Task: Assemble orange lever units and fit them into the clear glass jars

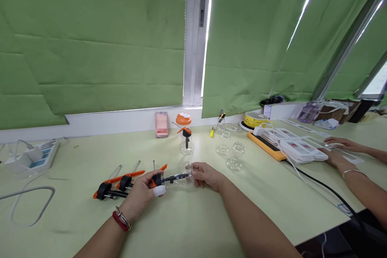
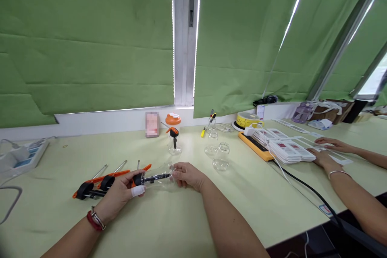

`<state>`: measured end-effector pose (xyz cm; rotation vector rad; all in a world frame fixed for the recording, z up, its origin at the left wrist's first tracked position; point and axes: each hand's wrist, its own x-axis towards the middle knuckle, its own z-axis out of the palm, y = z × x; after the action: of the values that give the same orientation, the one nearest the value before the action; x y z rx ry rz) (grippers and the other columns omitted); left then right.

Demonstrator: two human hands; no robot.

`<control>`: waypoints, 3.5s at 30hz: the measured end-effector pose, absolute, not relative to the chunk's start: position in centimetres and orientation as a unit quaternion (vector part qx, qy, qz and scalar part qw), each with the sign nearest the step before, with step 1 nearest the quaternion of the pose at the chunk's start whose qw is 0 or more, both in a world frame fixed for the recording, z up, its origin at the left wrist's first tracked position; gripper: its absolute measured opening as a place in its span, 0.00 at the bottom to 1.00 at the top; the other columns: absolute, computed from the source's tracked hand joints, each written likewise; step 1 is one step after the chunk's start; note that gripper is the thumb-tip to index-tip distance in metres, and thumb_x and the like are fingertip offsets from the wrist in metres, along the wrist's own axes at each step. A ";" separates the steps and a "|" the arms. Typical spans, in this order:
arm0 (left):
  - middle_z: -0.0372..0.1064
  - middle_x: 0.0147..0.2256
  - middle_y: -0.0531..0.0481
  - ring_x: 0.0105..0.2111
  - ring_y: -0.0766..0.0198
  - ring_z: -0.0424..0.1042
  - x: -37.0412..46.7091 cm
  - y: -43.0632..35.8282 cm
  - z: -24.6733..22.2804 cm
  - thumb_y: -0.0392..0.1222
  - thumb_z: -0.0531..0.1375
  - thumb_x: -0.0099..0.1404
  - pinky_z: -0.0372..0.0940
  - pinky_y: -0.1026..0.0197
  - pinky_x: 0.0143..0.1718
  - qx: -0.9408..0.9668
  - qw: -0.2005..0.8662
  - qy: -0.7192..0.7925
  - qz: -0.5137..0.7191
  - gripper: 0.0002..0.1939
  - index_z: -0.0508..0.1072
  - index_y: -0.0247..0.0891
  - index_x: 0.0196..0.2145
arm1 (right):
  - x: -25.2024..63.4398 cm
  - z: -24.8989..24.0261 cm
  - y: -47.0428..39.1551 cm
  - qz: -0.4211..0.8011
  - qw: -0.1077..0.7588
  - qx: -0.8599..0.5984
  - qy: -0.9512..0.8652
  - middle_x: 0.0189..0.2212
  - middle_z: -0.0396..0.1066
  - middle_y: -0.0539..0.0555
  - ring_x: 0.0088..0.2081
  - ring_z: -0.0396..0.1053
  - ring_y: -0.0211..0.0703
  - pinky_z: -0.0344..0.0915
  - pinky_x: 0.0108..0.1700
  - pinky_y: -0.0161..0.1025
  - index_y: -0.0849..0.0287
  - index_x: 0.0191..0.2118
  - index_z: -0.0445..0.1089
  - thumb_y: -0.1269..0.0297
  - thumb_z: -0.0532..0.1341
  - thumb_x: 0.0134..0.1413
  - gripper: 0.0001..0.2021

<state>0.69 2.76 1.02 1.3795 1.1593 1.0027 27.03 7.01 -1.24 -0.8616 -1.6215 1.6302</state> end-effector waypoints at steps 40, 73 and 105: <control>0.69 0.31 0.52 0.28 0.65 0.67 0.4 2.9 0.9 0.42 0.68 0.46 0.64 0.62 0.33 0.591 0.502 0.491 0.397 0.28 0.71 0.37 0.47 | 26.2 -0.5 6.9 0.625 0.332 -0.356 -0.610 0.29 0.69 0.49 0.14 0.54 0.26 0.44 0.16 0.30 0.60 0.46 0.65 0.55 0.64 0.44 0.23; 0.59 0.53 0.41 0.50 0.53 0.66 0.2 2.2 1.7 0.46 0.59 0.58 0.62 0.68 0.19 0.692 0.257 0.504 0.449 0.37 0.46 0.48 0.61 | 25.6 -0.1 7.6 0.032 0.497 -0.454 -0.739 0.59 0.51 0.62 0.61 0.49 0.52 0.51 0.60 0.51 0.56 0.54 0.56 0.64 0.60 0.49 0.25; 0.62 0.53 0.37 0.54 0.49 0.60 -2.4 5.2 -0.2 0.39 0.54 0.56 0.56 0.50 0.55 0.677 0.041 0.699 0.224 0.24 0.66 0.29 0.50 | 29.9 -5.0 17.4 0.192 0.452 -0.620 -0.612 0.63 0.47 0.63 0.64 0.45 0.54 0.47 0.62 0.50 0.64 0.64 0.45 0.50 0.54 0.54 0.37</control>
<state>-2.45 5.16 -0.20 2.0746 2.1419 0.6866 29.90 17.37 -5.04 -1.5304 -1.5122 0.4753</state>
